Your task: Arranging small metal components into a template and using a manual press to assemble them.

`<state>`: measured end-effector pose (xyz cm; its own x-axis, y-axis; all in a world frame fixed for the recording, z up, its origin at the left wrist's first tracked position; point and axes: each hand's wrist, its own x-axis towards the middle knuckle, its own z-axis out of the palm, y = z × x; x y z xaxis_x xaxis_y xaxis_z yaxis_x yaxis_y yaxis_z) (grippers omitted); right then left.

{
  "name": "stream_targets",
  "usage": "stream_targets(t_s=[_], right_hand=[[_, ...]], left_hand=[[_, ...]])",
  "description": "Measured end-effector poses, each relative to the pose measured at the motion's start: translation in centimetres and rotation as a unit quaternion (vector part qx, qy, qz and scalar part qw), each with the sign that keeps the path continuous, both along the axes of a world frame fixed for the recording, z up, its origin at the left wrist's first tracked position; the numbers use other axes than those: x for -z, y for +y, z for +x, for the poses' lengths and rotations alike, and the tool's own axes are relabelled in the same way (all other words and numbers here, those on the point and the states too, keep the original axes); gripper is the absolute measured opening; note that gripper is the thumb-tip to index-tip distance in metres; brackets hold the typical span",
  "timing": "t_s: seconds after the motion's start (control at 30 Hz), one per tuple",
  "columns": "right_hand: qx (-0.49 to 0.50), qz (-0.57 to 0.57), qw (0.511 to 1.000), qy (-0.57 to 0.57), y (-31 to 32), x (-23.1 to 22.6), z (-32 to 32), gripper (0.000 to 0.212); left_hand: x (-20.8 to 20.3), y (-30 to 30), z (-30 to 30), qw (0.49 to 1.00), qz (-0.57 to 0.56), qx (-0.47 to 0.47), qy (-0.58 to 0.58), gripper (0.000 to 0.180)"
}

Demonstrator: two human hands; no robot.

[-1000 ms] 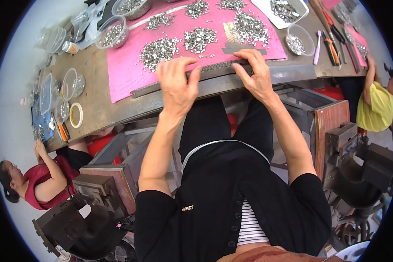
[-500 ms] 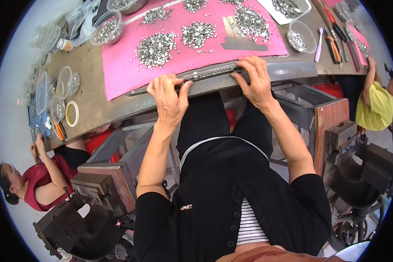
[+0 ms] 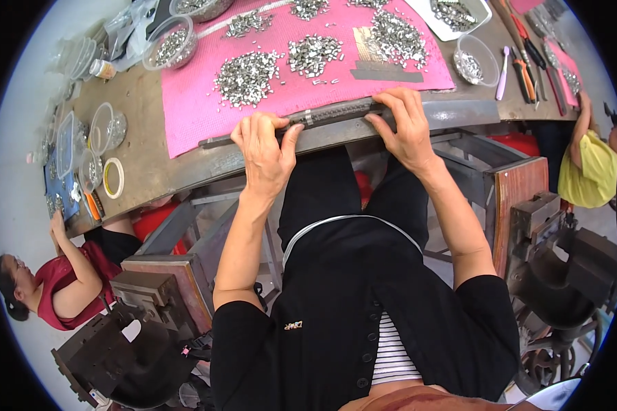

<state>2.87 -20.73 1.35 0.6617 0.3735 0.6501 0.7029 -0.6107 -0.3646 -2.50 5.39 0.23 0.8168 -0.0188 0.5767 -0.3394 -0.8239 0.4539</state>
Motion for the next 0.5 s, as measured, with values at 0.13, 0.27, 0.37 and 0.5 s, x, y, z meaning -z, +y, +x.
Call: stream_targets(t_s=[0.13,0.27,0.37,0.5], right_hand=[[-0.034,-0.011,0.996,0.079,-0.3,-1.1,1.3,0.037],[-0.035,-0.002,0.996,0.088,-0.2,-0.9,1.2,0.036],[-0.026,0.005,0.996,0.08,0.0,-0.8,1.1,0.036],[-0.029,0.016,0.997,0.076,0.1,-0.7,1.2,0.037]], left_hand=[[-1.4,0.2,1.4,0.999,-0.013,-0.01,0.049,0.022],[-1.7,-0.5,1.7,1.0,0.004,0.018,0.008,0.015],[-1.5,-1.4,2.1,0.999,0.003,0.03,-0.018,0.013],[-1.8,-2.0,2.6,0.998,0.034,0.039,-0.02,0.013]])
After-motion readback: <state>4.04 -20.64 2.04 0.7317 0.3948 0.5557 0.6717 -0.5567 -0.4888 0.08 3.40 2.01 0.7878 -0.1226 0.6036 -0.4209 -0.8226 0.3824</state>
